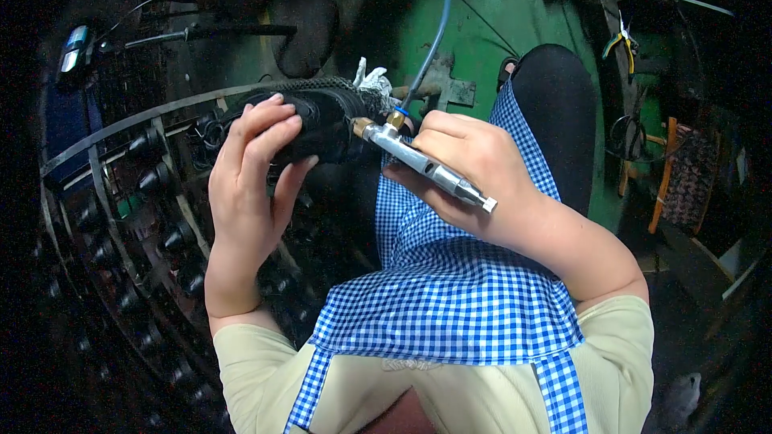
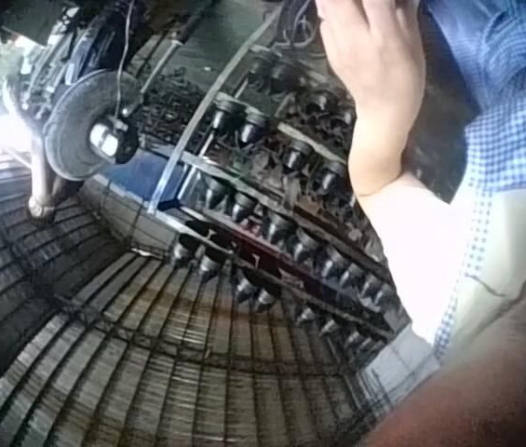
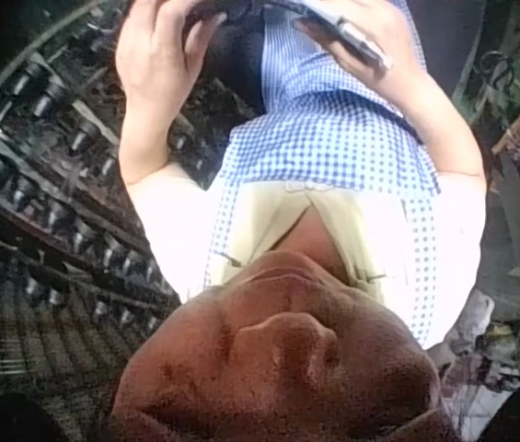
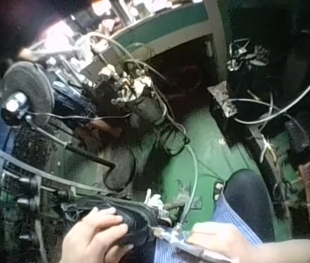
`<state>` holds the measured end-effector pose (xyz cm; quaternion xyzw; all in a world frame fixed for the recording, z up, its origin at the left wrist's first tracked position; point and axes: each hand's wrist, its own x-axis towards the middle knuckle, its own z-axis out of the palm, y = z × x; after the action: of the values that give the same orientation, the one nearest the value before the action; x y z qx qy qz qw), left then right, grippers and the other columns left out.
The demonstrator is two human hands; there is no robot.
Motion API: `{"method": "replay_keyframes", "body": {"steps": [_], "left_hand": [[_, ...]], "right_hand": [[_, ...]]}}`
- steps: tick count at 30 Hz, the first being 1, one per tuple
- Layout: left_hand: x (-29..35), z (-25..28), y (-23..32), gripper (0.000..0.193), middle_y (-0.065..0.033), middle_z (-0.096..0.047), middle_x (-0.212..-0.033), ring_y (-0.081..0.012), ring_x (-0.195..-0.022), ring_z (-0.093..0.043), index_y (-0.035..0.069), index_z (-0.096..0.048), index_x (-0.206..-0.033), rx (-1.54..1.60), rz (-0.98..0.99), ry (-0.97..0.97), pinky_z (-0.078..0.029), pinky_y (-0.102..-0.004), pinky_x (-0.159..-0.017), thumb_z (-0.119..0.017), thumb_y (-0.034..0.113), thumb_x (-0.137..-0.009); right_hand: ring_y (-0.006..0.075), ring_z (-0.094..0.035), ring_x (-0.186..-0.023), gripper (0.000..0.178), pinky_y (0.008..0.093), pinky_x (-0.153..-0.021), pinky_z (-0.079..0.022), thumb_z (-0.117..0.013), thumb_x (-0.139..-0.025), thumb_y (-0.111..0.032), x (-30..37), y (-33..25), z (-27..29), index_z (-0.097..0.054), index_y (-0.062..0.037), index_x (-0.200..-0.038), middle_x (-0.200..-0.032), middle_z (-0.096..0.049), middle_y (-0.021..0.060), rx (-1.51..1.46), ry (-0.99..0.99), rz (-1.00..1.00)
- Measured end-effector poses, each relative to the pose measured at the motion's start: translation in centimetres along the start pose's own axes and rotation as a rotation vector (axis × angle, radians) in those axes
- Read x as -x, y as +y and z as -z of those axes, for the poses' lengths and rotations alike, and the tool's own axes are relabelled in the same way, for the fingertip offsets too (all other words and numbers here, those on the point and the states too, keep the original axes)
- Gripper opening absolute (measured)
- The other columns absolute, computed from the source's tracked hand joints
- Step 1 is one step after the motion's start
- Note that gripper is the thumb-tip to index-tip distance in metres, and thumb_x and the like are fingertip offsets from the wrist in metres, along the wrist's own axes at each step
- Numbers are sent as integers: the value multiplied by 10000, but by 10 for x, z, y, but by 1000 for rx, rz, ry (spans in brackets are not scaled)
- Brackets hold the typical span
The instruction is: Applying adhesive or primer to the edges of shoe soles using a specialized spray gun.
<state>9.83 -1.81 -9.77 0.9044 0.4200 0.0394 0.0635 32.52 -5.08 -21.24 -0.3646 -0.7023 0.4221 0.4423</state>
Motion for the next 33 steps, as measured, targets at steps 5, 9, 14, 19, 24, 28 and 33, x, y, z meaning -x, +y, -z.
{"method": "replay_keyframes", "body": {"steps": [5,9,14,19,24,28,33], "left_hand": [[-26,-1,-3,376,-145,-591,-1104,-330,-947,-630,62,-536,-1169,-52,109,47,-522,-395,-755,-708,98,-836],[-44,-8,-15,326,-143,-569,-1033,-324,-901,-607,38,-526,-1126,-168,137,109,-513,-384,-722,-674,172,-868],[-62,-12,-38,283,-125,-546,-957,-300,-885,-602,34,-499,-1012,-353,197,104,-523,-384,-693,-663,212,-864],[-72,-6,-59,336,-186,-608,-979,-385,-903,-627,18,-485,-1056,-400,347,4,-507,-447,-744,-561,328,-953],[-71,-3,-80,349,-193,-630,-985,-398,-930,-620,26,-481,-1041,-406,429,-14,-496,-471,-774,-560,354,-952],[-70,1,-89,385,-206,-650,-1024,-394,-998,-617,25,-495,-1070,-380,494,-45,-486,-467,-833,-552,387,-955],[-67,4,-95,450,-221,-653,-1043,-382,-1030,-618,16,-517,-1107,-330,540,-46,-475,-449,-881,-555,433,-944]], "right_hand": [[265,-573,-611,172,365,-527,-459,-728,-806,-125,-17,14,-1,-589,-29,-775,-708,-549,102,56,98,22],[291,-581,-620,158,377,-535,-455,-720,-823,-150,-36,20,-2,-614,-35,-803,-719,-554,117,68,136,10],[298,-583,-618,167,379,-534,-452,-707,-845,-187,-63,31,-12,-641,-40,-800,-734,-565,123,116,180,27],[258,-540,-595,143,345,-544,-435,-692,-875,-178,-86,43,-26,-668,-47,-927,-713,-546,97,116,187,67],[277,-579,-622,191,364,-556,-466,-680,-879,-230,-96,41,-41,-657,-44,-844,-732,-575,110,138,195,63],[298,-613,-644,266,374,-563,-498,-681,-871,-277,-98,40,-52,-642,-42,-755,-741,-594,123,139,215,30],[289,-614,-643,230,373,-570,-507,-703,-849,-250,-93,38,-60,-635,-52,-753,-745,-588,112,160,221,12]]}}
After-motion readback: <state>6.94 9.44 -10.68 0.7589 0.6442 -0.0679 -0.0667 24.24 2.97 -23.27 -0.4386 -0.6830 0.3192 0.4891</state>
